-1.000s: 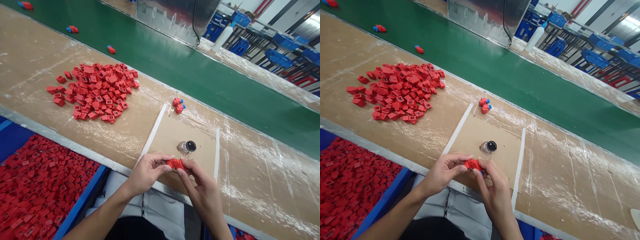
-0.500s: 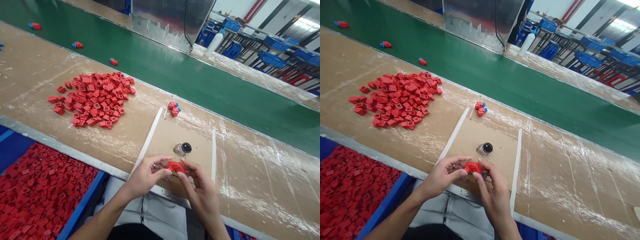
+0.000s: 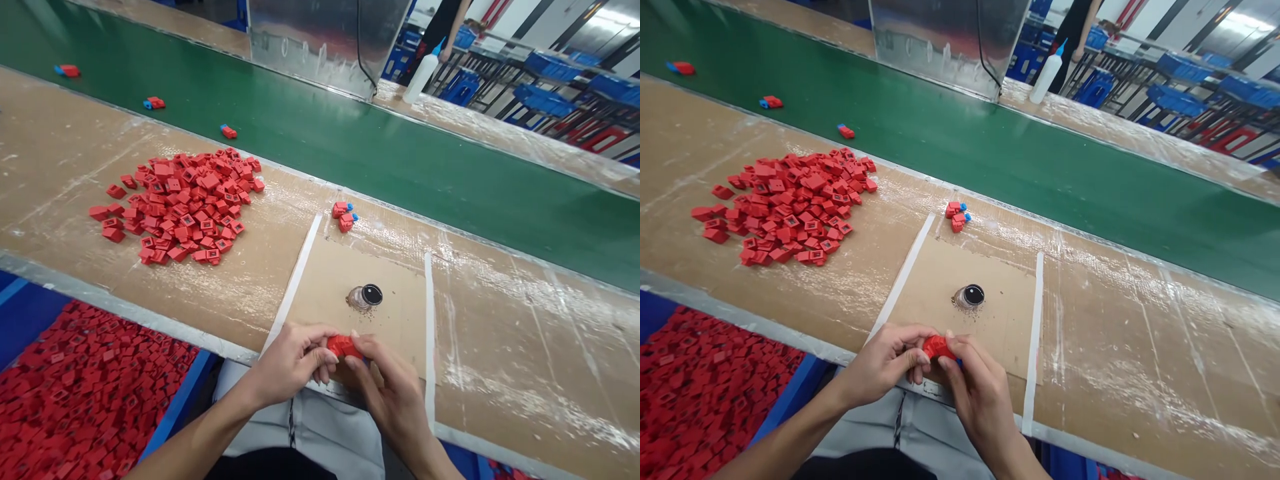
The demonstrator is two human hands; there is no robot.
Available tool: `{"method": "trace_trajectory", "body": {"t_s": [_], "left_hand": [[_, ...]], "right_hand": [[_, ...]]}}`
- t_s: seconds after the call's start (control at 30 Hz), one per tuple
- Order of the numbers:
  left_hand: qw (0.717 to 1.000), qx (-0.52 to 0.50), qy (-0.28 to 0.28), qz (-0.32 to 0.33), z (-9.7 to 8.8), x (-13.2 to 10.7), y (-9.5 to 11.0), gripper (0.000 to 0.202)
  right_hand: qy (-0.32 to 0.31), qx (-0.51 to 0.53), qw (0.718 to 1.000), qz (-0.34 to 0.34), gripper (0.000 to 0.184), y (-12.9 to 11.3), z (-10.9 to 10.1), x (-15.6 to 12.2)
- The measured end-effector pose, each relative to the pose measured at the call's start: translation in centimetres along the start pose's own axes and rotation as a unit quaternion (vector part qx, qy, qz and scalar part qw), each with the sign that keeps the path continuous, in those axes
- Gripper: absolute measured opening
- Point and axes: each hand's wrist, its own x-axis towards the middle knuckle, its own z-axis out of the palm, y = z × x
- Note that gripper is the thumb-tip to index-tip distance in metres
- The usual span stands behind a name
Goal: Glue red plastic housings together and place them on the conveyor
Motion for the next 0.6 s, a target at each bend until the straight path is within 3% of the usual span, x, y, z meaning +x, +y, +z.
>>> {"method": "trace_trajectory", "body": {"t_s": [0.17,0.4,0.6], "left_hand": [[0.999,0.037,-0.027,-0.010,-0.1,0.0,0.3,0.030],[0.999,0.025,-0.044,-0.012,-0.2,0.2,0.6,0.026],[0.999,0.050,-0.022,-0.005,-0.1,-0.1,0.4,0.024]], "right_hand": [[-0.015,-0.017,1.000,-0.012,0.024,0.2,-0.2,-0.3],[-0.096,-0.023,0.995,-0.020,0.015,0.0,-1.1,0.4],[-0.126,-0.026,0.992,0.010,0.011,0.0,-1.3,0.8]]}}
